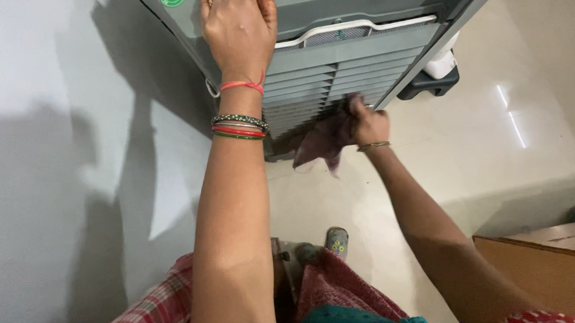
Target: The person wipes the top, sides, and front vent of an air cooler with a cloth.
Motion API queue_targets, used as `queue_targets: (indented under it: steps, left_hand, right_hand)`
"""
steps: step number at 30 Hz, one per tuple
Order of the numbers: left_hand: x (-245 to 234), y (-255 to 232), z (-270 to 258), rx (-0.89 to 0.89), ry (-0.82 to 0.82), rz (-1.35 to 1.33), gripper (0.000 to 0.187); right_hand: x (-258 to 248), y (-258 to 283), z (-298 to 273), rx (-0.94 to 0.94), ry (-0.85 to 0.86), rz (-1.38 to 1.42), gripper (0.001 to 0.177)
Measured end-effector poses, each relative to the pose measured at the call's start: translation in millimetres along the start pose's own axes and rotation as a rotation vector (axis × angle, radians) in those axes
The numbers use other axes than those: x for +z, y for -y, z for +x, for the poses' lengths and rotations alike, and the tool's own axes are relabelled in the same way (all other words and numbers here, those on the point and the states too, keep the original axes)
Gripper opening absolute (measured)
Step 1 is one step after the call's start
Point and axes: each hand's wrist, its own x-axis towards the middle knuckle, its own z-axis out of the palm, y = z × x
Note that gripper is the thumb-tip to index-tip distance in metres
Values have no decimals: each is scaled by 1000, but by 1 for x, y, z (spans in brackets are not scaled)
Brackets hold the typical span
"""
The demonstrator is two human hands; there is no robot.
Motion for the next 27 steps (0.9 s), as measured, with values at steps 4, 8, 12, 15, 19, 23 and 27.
queue_targets:
  steps: [4, 8, 12, 15, 19, 23, 27]
  left_hand:
    - [1, -4, -2, -21, -28, 13, 28]
    - [4, -3, -1, -31, -28, -21, 29]
    - [3, -3, -1, -9, -24, 17, 30]
    - [5, -5, -2, -19, -25, 32, 31]
    - [2, -5, 3, -47, 19, 38, 31]
    - [-4, -11, 3, -4, -138, 89, 30]
    - [-5, -10, 3, -17, -149, 67, 38]
  right_hand:
    - [-31, -23, 4, 152, -47, -54, 47]
    - [-1, 44, 4, 417, 50, 201, 58]
    - [18, 84, 7, 378, 260, 286, 54]
    - [12, 67, 2, 193, 164, 367, 51]
    - [6, 59, -4, 102, 145, 222, 48]
    - [-10, 57, -6, 44, 152, 103, 37]
    - [-21, 74, 1, 61, 167, 58, 61]
